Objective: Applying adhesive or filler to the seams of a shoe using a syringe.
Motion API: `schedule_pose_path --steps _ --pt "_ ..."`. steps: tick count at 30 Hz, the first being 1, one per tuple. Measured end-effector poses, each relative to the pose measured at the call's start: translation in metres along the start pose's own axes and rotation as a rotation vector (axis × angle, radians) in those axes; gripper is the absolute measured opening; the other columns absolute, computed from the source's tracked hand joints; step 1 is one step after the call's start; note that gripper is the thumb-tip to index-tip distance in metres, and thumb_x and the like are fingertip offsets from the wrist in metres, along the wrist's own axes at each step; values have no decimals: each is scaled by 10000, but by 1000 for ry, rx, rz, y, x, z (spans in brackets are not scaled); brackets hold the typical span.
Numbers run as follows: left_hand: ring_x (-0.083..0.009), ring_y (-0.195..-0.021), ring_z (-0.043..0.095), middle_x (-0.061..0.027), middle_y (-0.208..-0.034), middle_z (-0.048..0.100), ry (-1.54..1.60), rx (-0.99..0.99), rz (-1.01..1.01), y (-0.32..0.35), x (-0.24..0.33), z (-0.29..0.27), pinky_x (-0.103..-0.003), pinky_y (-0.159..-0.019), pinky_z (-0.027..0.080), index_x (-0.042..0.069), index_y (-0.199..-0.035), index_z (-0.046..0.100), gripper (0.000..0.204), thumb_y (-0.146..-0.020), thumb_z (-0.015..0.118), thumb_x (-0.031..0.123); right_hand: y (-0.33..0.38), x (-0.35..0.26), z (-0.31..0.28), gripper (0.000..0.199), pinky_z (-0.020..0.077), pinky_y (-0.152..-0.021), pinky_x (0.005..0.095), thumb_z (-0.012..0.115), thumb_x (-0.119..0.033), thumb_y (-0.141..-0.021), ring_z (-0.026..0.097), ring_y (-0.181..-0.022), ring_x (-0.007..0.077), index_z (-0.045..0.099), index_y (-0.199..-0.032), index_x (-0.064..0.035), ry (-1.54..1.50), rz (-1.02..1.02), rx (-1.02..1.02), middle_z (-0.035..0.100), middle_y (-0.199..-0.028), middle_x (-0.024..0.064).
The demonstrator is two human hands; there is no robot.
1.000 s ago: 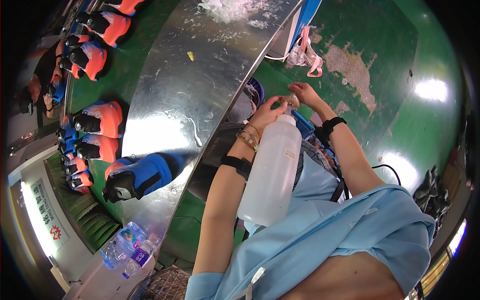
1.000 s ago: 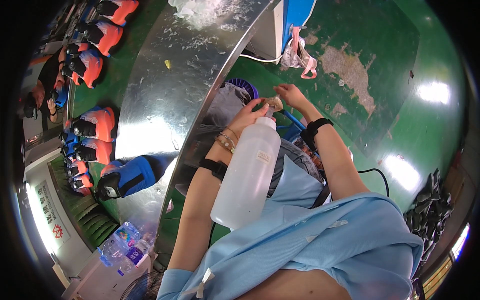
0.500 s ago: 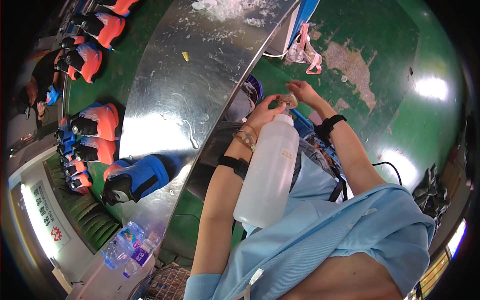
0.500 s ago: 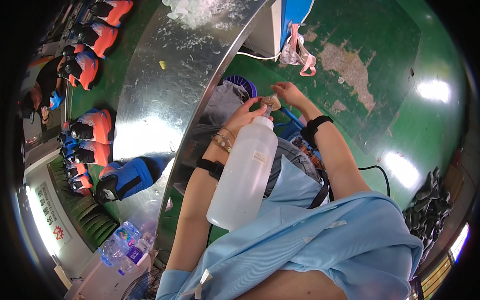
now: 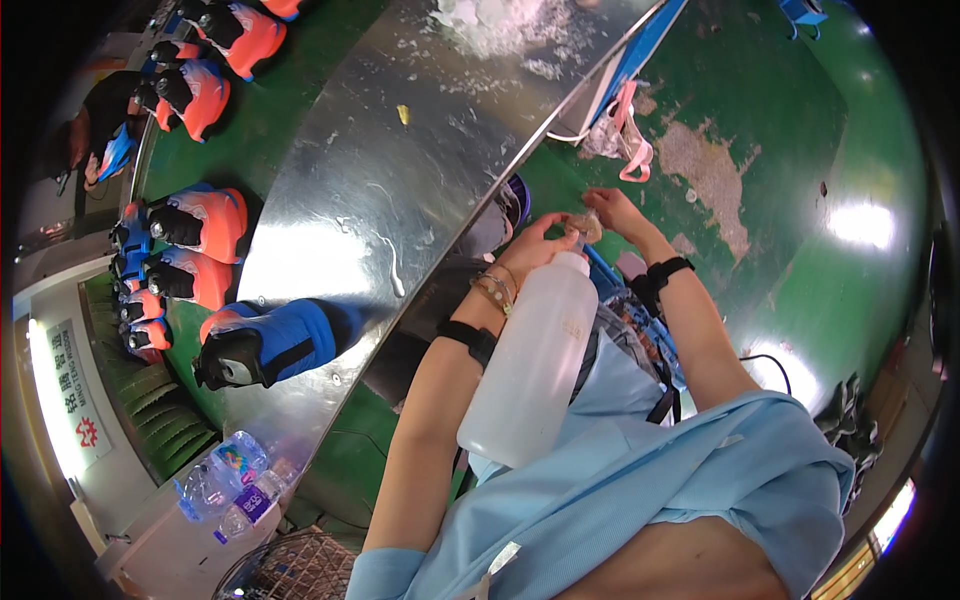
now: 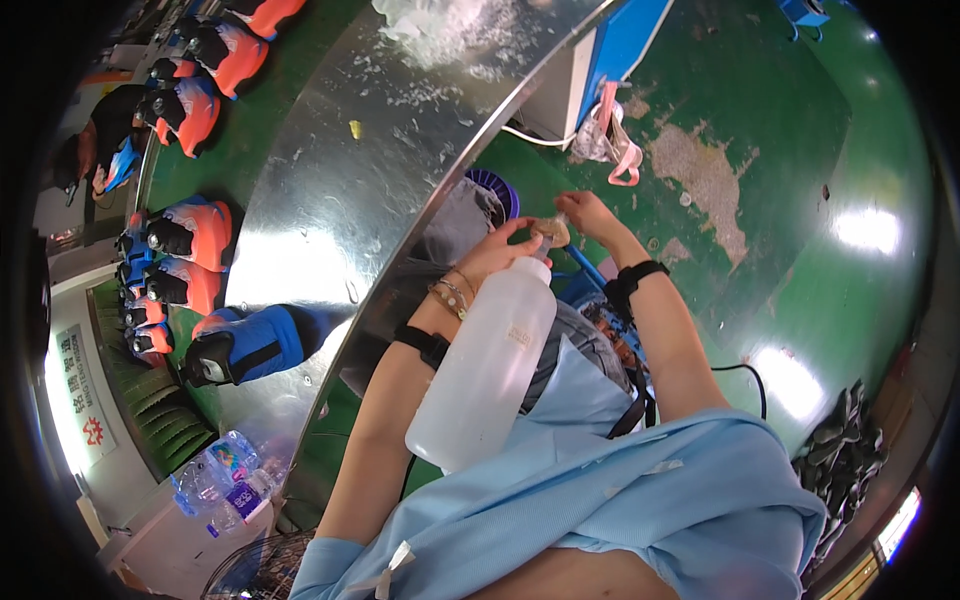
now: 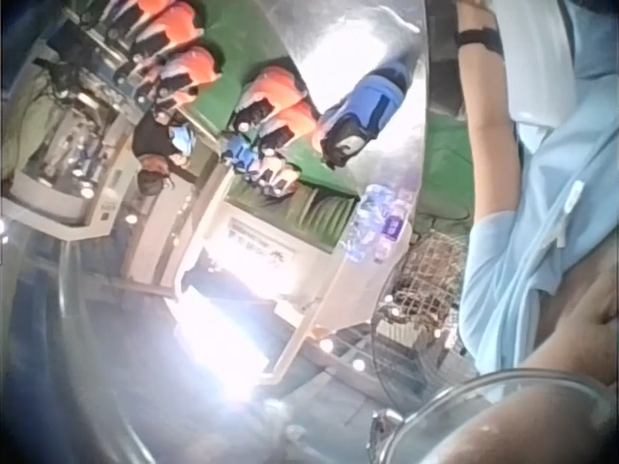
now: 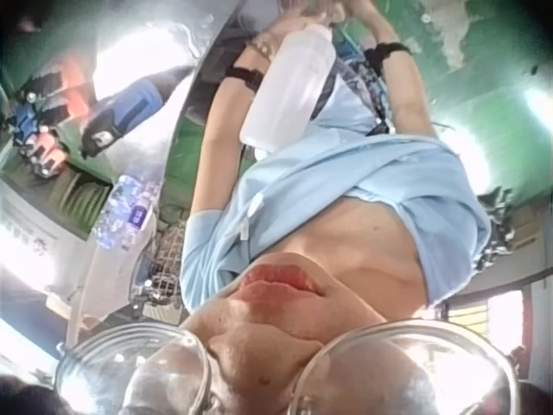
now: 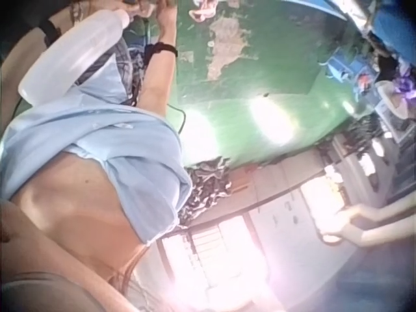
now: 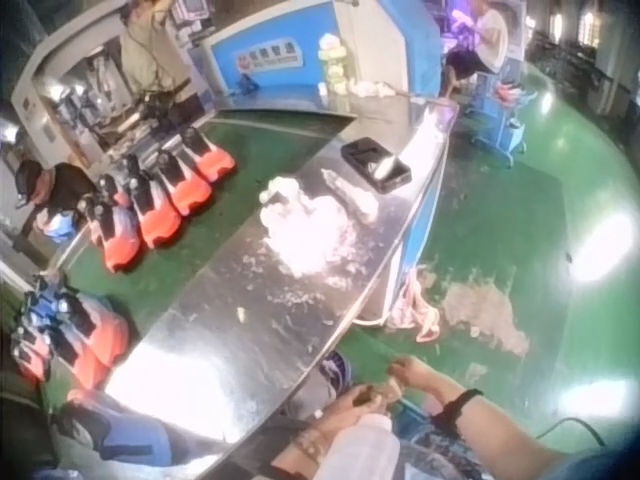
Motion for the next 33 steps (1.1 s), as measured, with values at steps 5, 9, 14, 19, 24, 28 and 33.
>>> schedule_pose_path --steps 5,9,14,19,24,28,33 --pt "-194 -773 644 -112 -931 604 -1 -15 1 -3 -9 -7 -315 -582 540 101 -1228 385 384 -889 553 167 3 1 6 306 370 -468 286 500 -272 -860 463 -544 115 610 -882 13 -28 51 -2 529 -644 25" --pt "-196 -799 645 -116 -971 595 -137 -2 27 -13 -15 -17 -306 -593 539 97 -1227 394 381 -887 556 158 0 3 6 310 377 -472 290 500 -276 -861 463 -550 113 608 -872 15 -60 31 -29 523 -643 22" --pt "-185 -800 645 -102 -980 594 -199 -4 7 -21 -18 -16 -286 -601 530 92 -1222 409 383 -879 568 153 -5 8 -6 252 340 -441 236 518 -239 -875 410 -508 58 605 -873 -2 -7 10 -47 476 -629 -40" --pt "-159 -773 639 -84 -959 601 -238 16 43 -25 -17 -16 -267 -606 519 86 -1212 427 375 -876 575 162 -9 -1 -13 239 323 -425 234 533 -235 -865 396 -489 55 606 -823 -12 40 4 -79 454 -593 -45" --pt "-128 -785 620 -56 -941 606 -106 37 29 -5 -3 -8 -264 -628 506 98 -1193 459 337 -880 565 164 -3 -18 -18 280 340 -422 248 545 -279 -854 416 -462 71 621 -807 -13 79 2 -32 469 -562 -28" --pt "-107 -801 591 -43 -946 602 -178 66 92 -18 -20 -21 -263 -657 494 116 -1185 481 314 -882 556 151 3 -26 -6 291 366 -415 263 508 -288 -881 450 -454 89 603 -831 -17 169 -113 -29 516 -593 14" --pt "-101 -817 578 -60 -958 596 -127 58 186 -14 -7 6 -268 -652 490 150 -1295 370 496 -863 595 245 15 -23 -38 283 412 -554 292 501 -252 -875 507 -607 144 575 -866 21 151 -294 108 559 -704 74"
Point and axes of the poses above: each hand's wrist, its own y-axis away from the middle knuckle, its own z-axis out of the palm, x = y × z, the point moved 4 cm from there along -y, towards the middle knuckle
